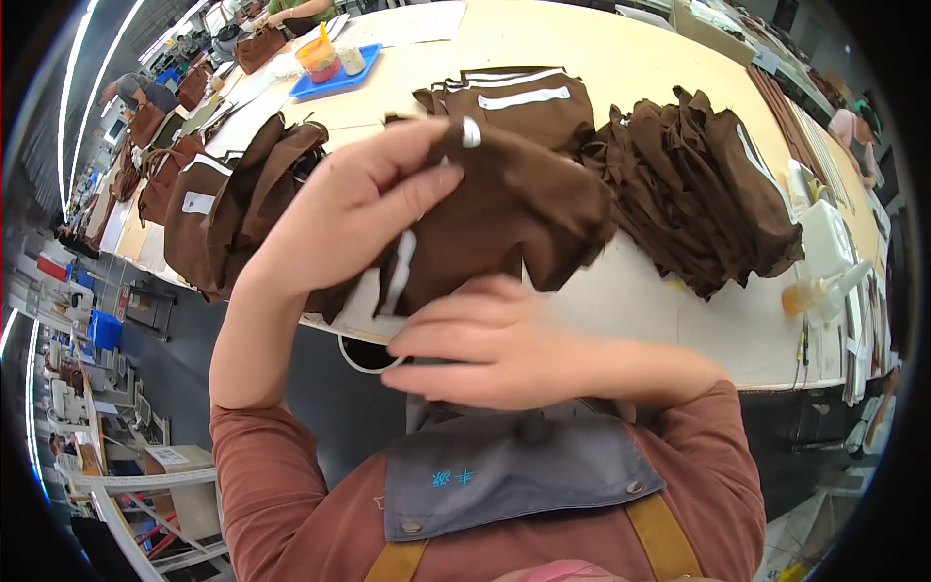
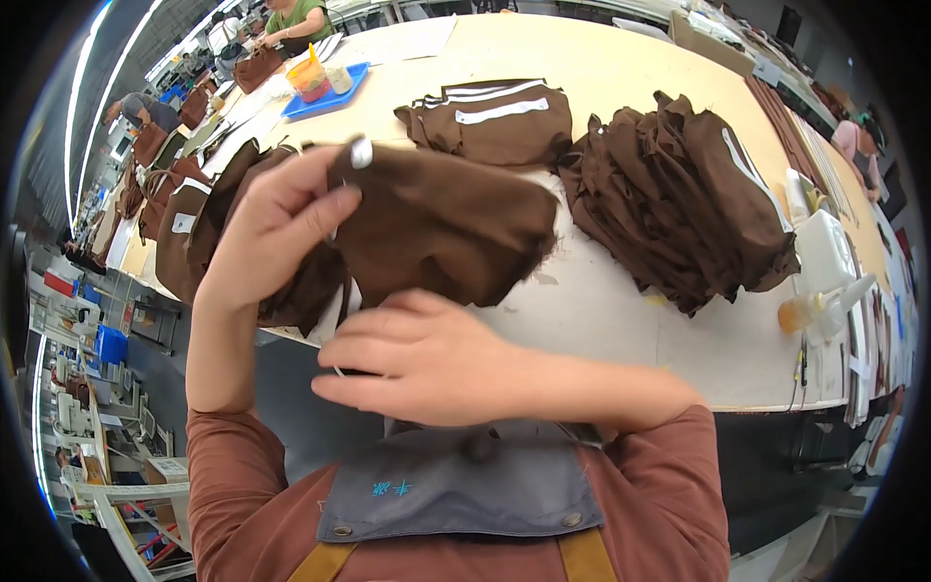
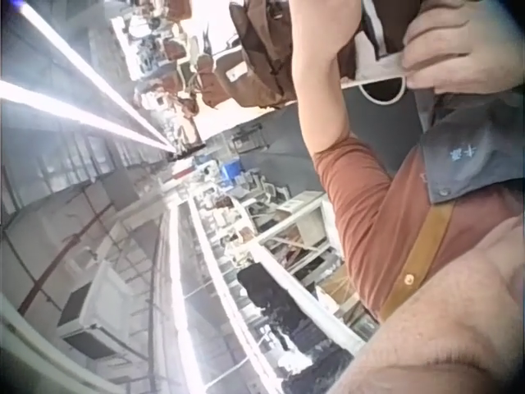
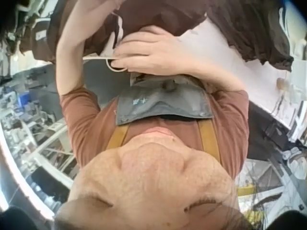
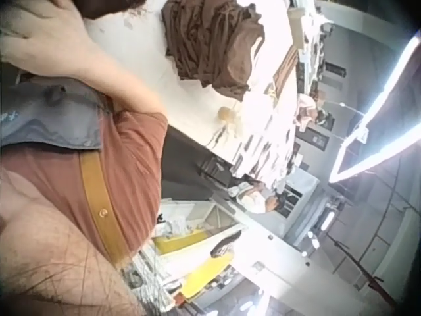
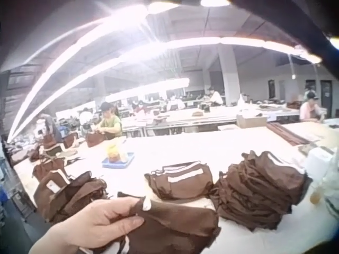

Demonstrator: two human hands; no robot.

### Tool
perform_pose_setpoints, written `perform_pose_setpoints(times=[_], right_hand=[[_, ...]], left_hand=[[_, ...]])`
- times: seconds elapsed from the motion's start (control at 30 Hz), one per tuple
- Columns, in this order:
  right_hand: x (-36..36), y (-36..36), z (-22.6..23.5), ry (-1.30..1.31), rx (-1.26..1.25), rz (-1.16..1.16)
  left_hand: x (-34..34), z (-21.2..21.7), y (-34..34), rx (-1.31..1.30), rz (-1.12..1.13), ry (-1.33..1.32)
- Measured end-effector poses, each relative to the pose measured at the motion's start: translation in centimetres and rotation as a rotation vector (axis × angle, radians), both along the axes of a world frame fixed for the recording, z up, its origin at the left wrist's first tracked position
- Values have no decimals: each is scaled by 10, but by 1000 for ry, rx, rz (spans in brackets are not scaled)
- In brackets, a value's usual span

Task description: Inspecting and aligning garment components for assembly on a workshop table.

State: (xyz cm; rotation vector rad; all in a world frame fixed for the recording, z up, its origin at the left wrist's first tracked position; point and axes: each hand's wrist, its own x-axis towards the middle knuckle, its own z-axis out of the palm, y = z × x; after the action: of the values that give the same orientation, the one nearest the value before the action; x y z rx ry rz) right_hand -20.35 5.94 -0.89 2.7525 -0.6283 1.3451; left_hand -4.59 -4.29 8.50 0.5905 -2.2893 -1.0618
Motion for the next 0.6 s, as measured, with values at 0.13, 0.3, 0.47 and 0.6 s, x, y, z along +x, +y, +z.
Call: perform_pose_setpoints(times=[0.13, 0.3, 0.47, 0.6], right_hand=[[-46, -31, 29, -170, -106, -137], [-56, -68, 31, -218, 472, 284], [-54, -73, 34, -16, 505, 114], [-49, -71, 34, 50, 175, -81]], left_hand=[[12, -30, 9, 143, -106, -10], [15, -11, 18, -20, -145, -212], [21, -9, 34, -56, -4, -195], [24, -7, 37, -170, 191, -256]])
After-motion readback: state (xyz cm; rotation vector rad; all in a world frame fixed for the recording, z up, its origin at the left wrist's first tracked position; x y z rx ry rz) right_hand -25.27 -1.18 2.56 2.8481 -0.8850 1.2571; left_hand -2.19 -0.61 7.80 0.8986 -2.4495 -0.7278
